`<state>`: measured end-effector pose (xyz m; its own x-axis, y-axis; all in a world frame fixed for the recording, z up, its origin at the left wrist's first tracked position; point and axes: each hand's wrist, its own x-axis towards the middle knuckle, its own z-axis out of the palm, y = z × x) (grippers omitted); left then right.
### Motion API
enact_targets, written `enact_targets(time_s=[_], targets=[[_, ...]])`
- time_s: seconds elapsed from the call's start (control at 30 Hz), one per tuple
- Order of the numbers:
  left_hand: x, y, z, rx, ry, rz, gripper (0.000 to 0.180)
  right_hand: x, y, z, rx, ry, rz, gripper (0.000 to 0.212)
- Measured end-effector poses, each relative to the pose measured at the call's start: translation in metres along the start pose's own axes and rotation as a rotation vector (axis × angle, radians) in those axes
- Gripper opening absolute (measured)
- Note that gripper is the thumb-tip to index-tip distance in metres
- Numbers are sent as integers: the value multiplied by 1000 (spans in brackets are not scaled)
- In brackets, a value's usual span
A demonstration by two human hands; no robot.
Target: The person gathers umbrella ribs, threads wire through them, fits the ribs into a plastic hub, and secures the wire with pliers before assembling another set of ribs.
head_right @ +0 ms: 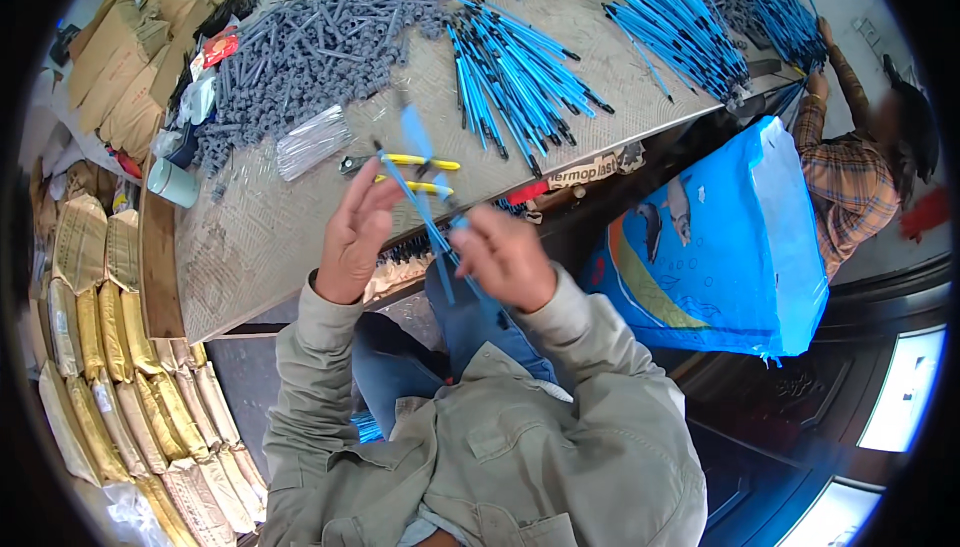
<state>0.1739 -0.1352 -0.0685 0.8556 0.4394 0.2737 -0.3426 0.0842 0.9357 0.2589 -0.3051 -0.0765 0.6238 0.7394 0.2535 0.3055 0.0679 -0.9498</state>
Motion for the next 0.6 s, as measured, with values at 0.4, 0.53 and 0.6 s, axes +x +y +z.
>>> enact_targets(time_s=[0.4,0.53,0.6], targets=[[-30,4,-20,-528,386,-151,11,141,46,-48,-983,322,-163,36],[-43,13,-17,-518,415,-187,7,210,86,-106,-1472,251,86,46],[-50,14,-20,-506,433,-201,7,221,97,-111,-1509,167,100,42]])
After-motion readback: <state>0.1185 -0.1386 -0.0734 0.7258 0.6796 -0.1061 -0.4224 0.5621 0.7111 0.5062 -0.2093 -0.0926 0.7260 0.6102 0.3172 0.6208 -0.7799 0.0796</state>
